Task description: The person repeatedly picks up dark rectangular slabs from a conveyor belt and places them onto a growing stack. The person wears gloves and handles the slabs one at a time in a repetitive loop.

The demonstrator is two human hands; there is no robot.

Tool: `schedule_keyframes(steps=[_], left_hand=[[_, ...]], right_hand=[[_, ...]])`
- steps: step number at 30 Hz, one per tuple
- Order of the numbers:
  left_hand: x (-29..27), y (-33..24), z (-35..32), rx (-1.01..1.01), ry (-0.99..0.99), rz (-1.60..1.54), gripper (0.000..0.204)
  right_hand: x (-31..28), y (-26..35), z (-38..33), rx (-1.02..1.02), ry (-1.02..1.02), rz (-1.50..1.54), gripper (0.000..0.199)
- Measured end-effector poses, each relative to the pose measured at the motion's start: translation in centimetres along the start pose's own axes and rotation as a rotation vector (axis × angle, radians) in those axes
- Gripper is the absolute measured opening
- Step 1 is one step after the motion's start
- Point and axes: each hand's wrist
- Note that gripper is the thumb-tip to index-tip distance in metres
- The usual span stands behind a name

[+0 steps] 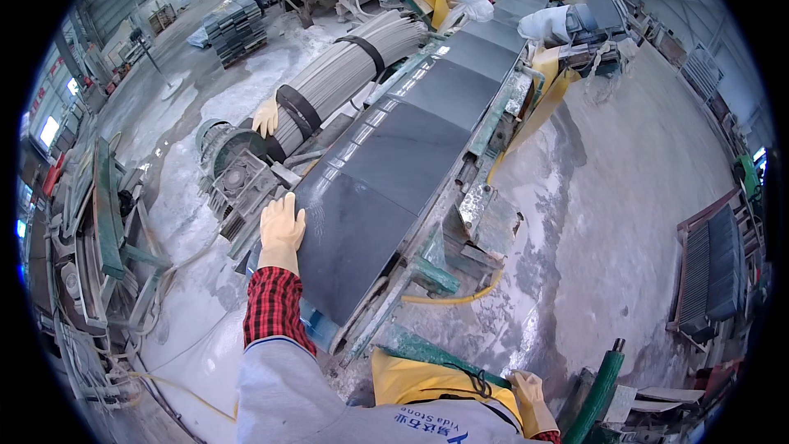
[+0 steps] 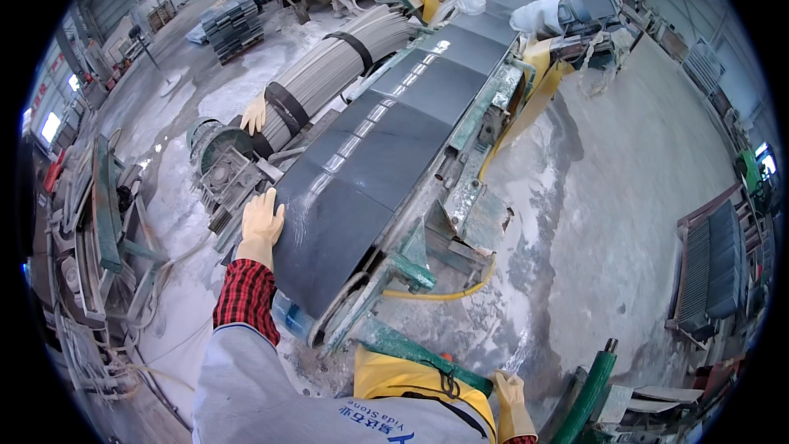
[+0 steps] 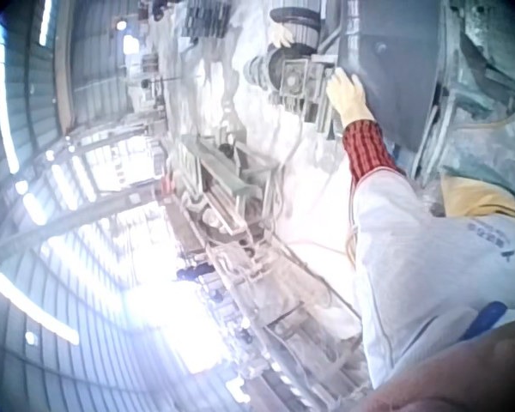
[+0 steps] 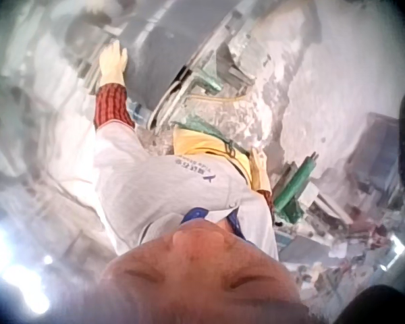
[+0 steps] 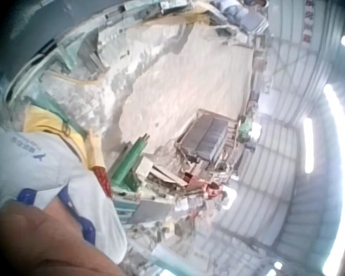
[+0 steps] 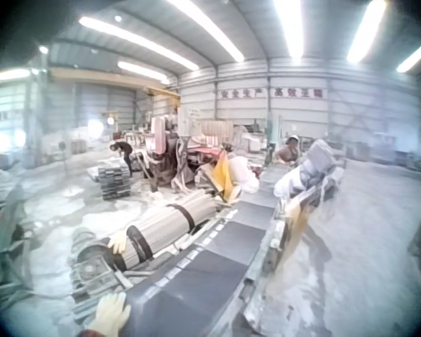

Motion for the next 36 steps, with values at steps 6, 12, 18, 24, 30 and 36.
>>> schedule_keyframes(steps=[6,12,18,24,30,36], left_hand=[[-1.7,3.4,-2.4,0.186,-0.082,0.013,0.043],[-4.9,7.1,-8.6,0.12,-0.01,0.017,0.042],[2.1,7.3,-17.3,-0.687,-0.039,-1.044,0.027],[-2.6,-0.2,-17.8,-1.083,0.326,-1.693,0.019],[-2.0,0.9,-17.3,-1.201,0.324,-1.87,0.03],[-15.1,-2.2,-12.7,-0.834,0.185,-2.098,0.048]], right_hand=[[0.1,0.0,0.1,0.006,-0.019,-0.022,0.043],[-0.1,-0.6,0.9,0.01,-0.035,-0.01,0.039],[-0.7,-2.4,2.9,-0.074,0.043,0.02,0.039],[0.4,-1.0,3.5,-0.067,0.107,-0.104,0.035],[1.5,-1.7,5.0,-0.042,0.116,0.004,0.036],[-0.5,-1.2,2.9,-0.117,0.125,0.181,0.036]])
Point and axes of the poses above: each hand's wrist, its own z-axis towards the middle knuckle, its own x-axis out of the palm, y = z × x, and after that the axes turned 12 degrees about z, right-handed
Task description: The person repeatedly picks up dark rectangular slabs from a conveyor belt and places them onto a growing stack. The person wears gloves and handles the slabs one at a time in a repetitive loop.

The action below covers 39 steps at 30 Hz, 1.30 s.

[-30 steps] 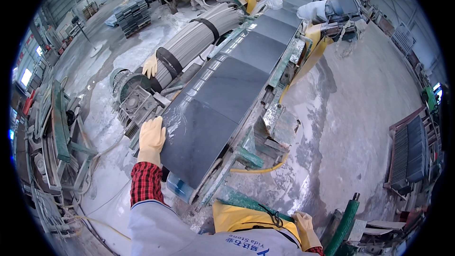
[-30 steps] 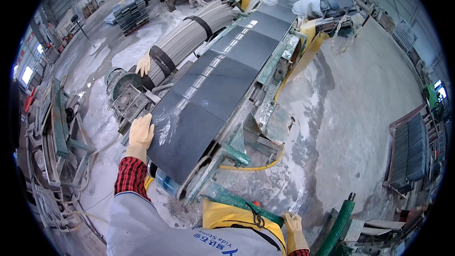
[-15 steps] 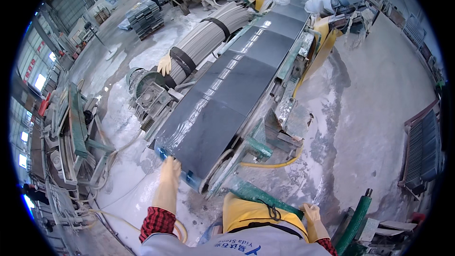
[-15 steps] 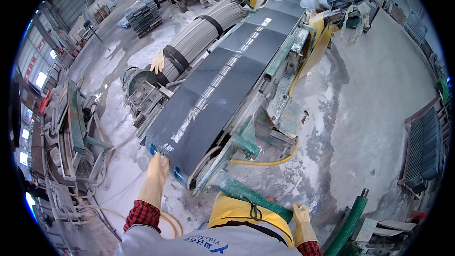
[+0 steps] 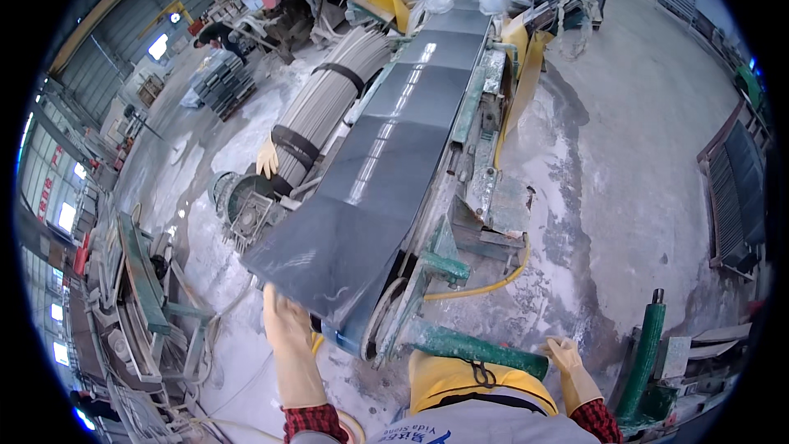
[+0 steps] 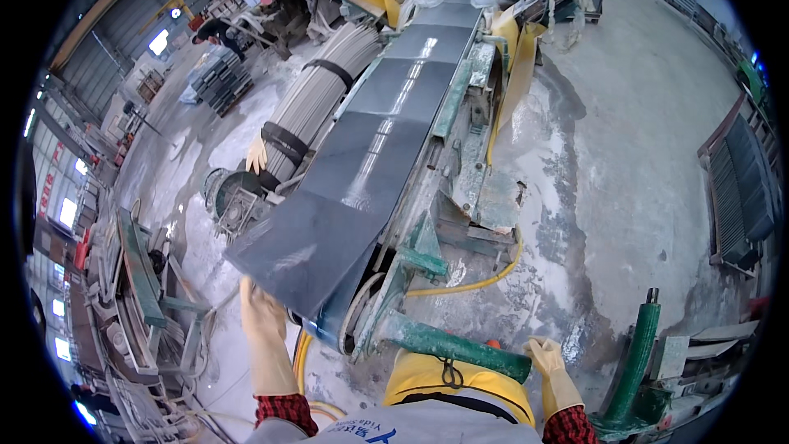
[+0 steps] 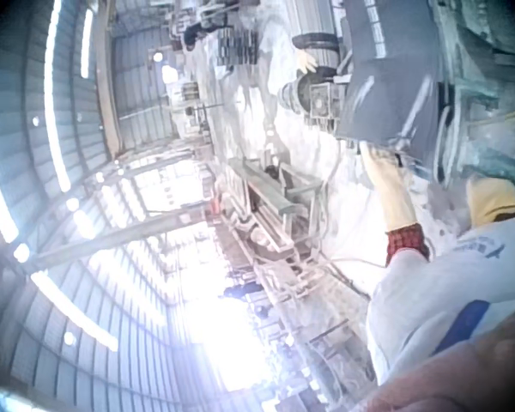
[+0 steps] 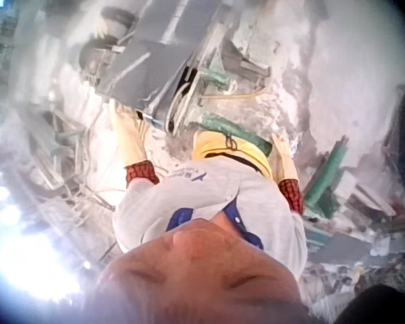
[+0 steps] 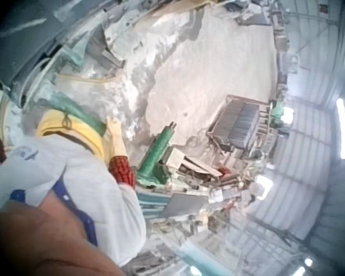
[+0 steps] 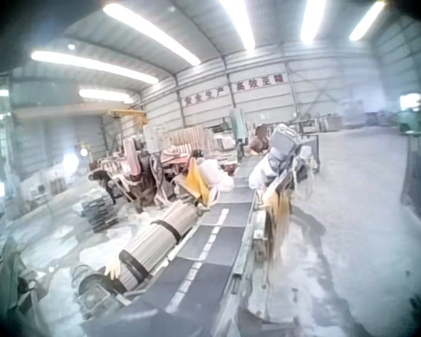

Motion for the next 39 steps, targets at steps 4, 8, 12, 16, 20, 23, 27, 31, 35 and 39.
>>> schedule_keyframes(steps=[4,8,12,16,20,23,27,31,35,39], left_hand=[[3.5,-0.9,1.9,-0.164,0.024,-0.02,0.057],[1.9,0.0,2.8,-0.242,0.101,-0.104,0.055],[2.6,-0.9,1.4,-0.179,0.026,0.006,0.059],[2.7,-2.8,-2.8,-0.094,0.056,0.077,0.061],[2.2,-3.2,-6.2,0.02,0.244,0.112,0.069],[3.2,-2.3,-9.1,-0.037,0.41,0.142,0.071],[7.6,1.3,-15.4,-0.109,0.551,0.133,0.075],[13.2,5.9,-23.0,-0.419,0.711,0.144,0.075],[17.0,13.4,-28.1,-0.635,0.908,0.338,0.071],[22.2,19.8,-40.2,-0.8,1.229,0.499,0.071]], right_hand=[[1.1,0.1,-0.8,0.011,-0.112,-0.006,0.038],[3.2,0.5,-2.4,-0.018,-0.089,-0.015,0.038],[5.2,2.7,-4.0,-0.027,-0.016,-0.136,0.039],[6.1,6.2,-6.2,-0.149,0.003,-0.111,0.038],[5.8,6.1,-7.8,-0.242,0.046,0.014,0.042],[6.5,6.3,-9.1,-0.236,0.156,0.037,0.043],[8.4,10.6,-14.7,-0.186,0.325,0.178,0.051],[4.6,9.2,-22.0,-0.358,0.57,0.833,0.061],[-1.8,8.0,-29.4,-0.242,0.523,1.226,0.059],[-8.0,1.7,-36.1,-0.454,0.067,1.294,0.041]])
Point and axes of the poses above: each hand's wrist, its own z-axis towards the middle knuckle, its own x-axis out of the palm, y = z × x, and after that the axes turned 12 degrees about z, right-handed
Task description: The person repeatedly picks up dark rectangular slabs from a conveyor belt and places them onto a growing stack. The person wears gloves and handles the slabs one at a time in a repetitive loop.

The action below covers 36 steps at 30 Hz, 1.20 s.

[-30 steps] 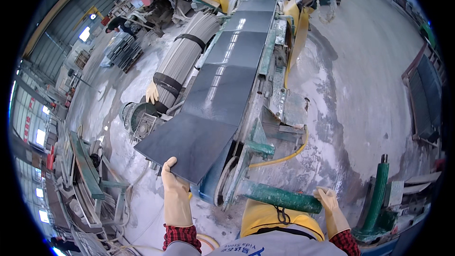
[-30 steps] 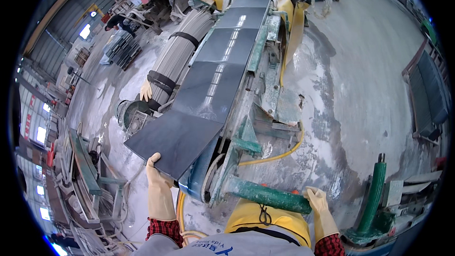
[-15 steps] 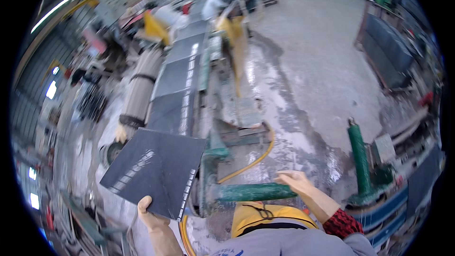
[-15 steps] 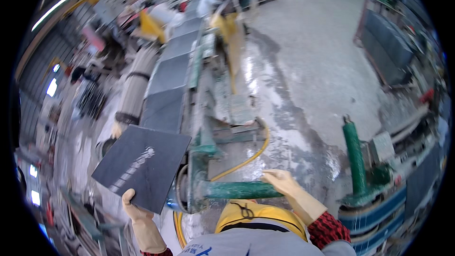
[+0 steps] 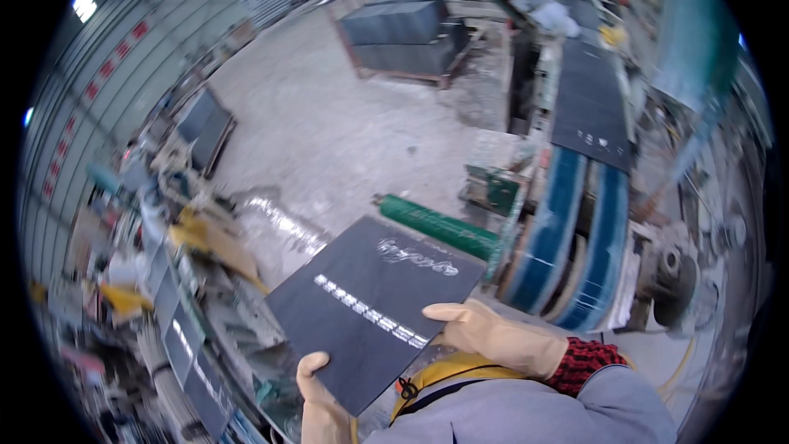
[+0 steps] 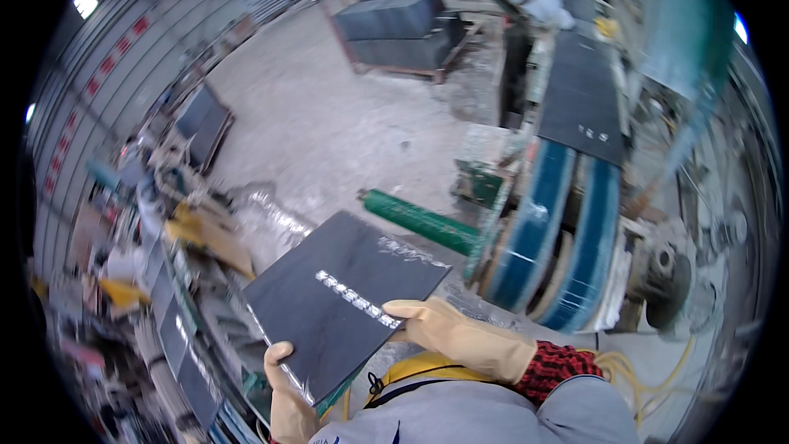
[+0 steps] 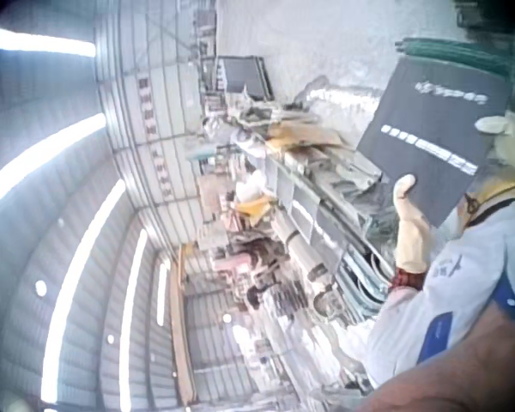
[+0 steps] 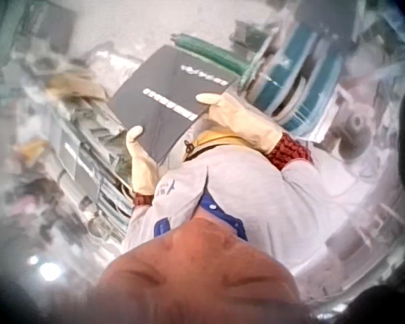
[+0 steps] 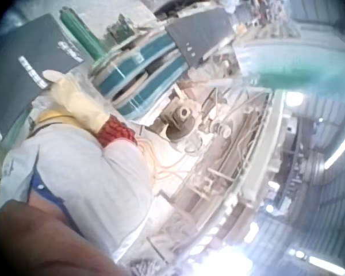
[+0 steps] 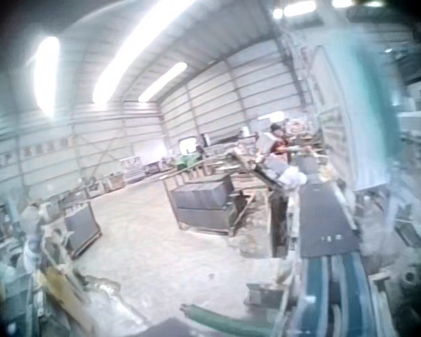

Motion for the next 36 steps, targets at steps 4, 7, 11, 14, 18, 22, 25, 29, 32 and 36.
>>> schedule_keyframes(steps=[4,7,11,14,18,22,25,29,32,36], left_hand=[[11.9,2.6,4.3,-0.304,-0.121,0.363,0.047],[17.2,6.4,6.3,-0.348,-0.121,0.67,0.043],[20.0,12.5,11.0,-0.302,0.319,0.698,0.04],[22.2,16.1,13.5,-0.288,0.466,0.757,0.041],[24.9,19.3,16.2,-0.383,0.597,0.837,0.046],[26.9,21.3,18.5,-0.429,0.642,0.853,0.048],[28.6,22.0,20.5,-0.485,0.647,0.886,0.048],[31.6,22.1,23.8,-0.521,0.652,0.956,0.047],[32.6,22.5,26.7,-0.523,0.675,0.844,0.043],[31.9,21.5,27.8,-0.715,0.693,0.958,0.035]], right_hand=[[-2.2,3.9,-10.7,-0.652,-0.083,-0.516,0.026],[-5.4,4.8,-15.1,-0.942,-0.269,-1.003,0.028],[-8.0,5.5,-16.3,-0.936,-0.44,-0.189,0.033],[-8.7,6.0,-18.0,-0.943,-0.656,-0.161,0.034],[-14.2,5.0,-17.7,-1.107,-0.732,-0.101,0.035],[-13.9,7.3,-16.9,-1.194,-0.479,0.501,0.034],[-18.1,7.0,-14.9,-1.241,-0.668,0.105,0.03],[-20.7,8.6,-12.9,-1.252,-0.826,-0.17,0.029],[-19.8,12.7,-11.0,-1.243,-0.703,0.545,0.028],[-22.1,16.6,-9.8,-1.31,-0.678,0.75,0.034]])
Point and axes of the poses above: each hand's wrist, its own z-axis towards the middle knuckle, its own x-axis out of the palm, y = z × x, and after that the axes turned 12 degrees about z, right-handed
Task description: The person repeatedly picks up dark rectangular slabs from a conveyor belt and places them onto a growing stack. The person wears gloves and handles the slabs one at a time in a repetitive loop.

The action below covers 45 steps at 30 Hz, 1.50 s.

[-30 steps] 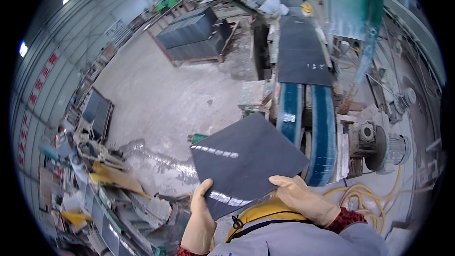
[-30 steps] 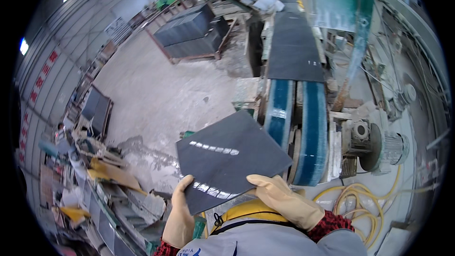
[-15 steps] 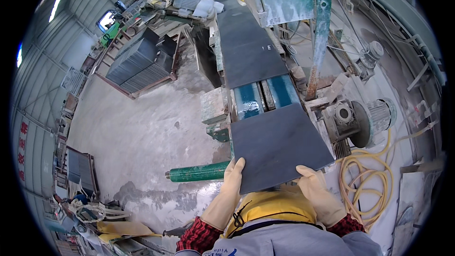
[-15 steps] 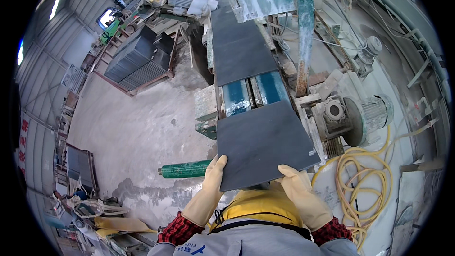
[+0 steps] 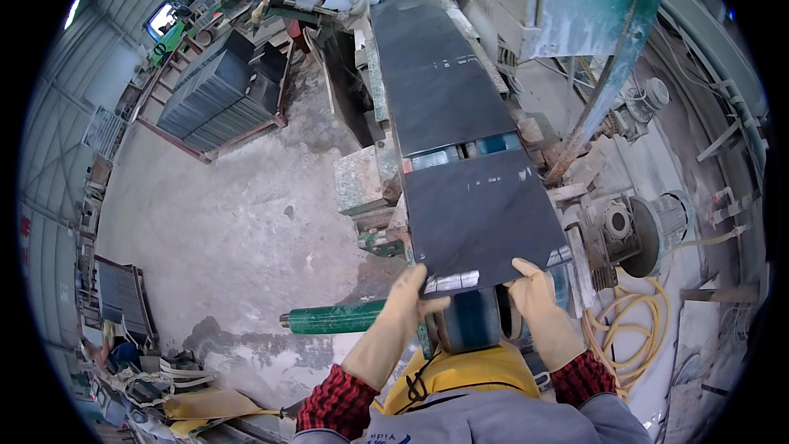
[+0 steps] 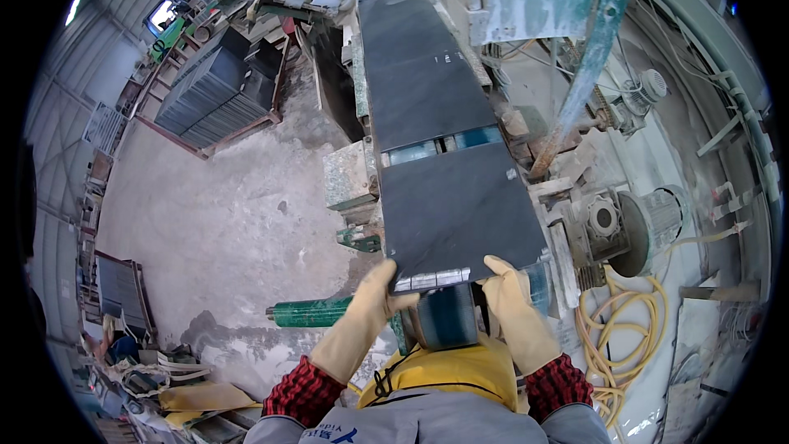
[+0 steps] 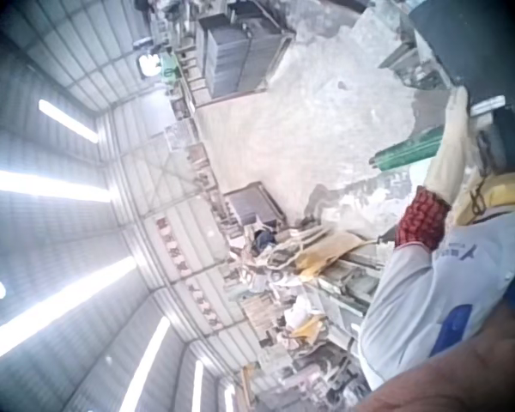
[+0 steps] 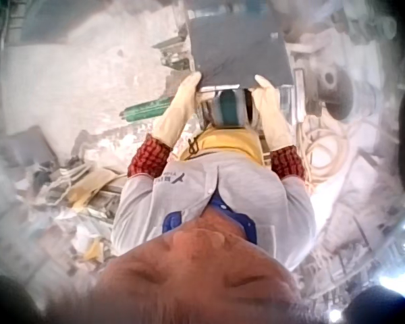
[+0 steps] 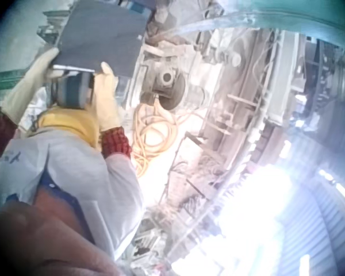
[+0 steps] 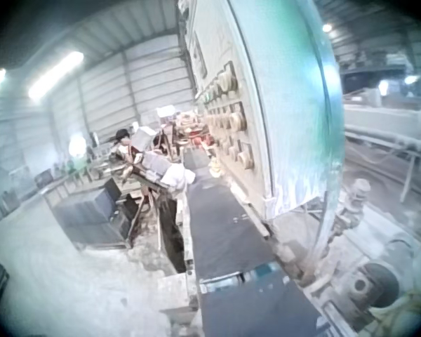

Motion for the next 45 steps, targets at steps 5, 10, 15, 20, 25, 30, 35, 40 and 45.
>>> schedule_keyframes(steps=[5,10,15,20,25,30,35,40,45], left_hand=[[-0.4,1.1,1.1,0.021,0.058,0.062,0.037],[0.3,-0.4,2.6,0.015,0.03,0.04,0.038],[0.4,-0.9,3.3,0.027,-0.019,0.019,0.032],[0.4,-0.9,4.0,0.014,-0.016,0.079,0.031],[-0.9,-0.9,5.3,0.016,0.01,0.243,0.034],[-0.8,-0.8,5.4,0.08,0.018,0.15,0.031],[-0.7,-0.7,5.3,0.106,0.021,0.129,0.032],[-0.4,-0.7,5.4,0.091,0.008,0.131,0.033],[-0.5,-0.7,6.6,0.093,-0.015,0.13,0.031]], right_hand=[[1.2,0.3,2.8,-0.024,-0.008,0.008,0.046],[1.6,0.5,4.8,-0.047,0.05,-0.048,0.047],[3.4,0.5,4.7,0.003,-0.012,-0.015,0.05],[1.7,1.9,5.8,0.318,-0.022,0.02,0.039],[3.9,4.9,5.0,0.516,0.035,-0.645,0.049],[2.3,4.7,6.3,0.454,0.099,-0.555,0.044],[1.9,3.8,6.2,0.375,0.11,-0.527,0.038],[1.2,3.8,6.7,0.362,0.074,-0.497,0.038],[2.8,4.0,7.0,0.454,0.031,-0.501,0.04]])
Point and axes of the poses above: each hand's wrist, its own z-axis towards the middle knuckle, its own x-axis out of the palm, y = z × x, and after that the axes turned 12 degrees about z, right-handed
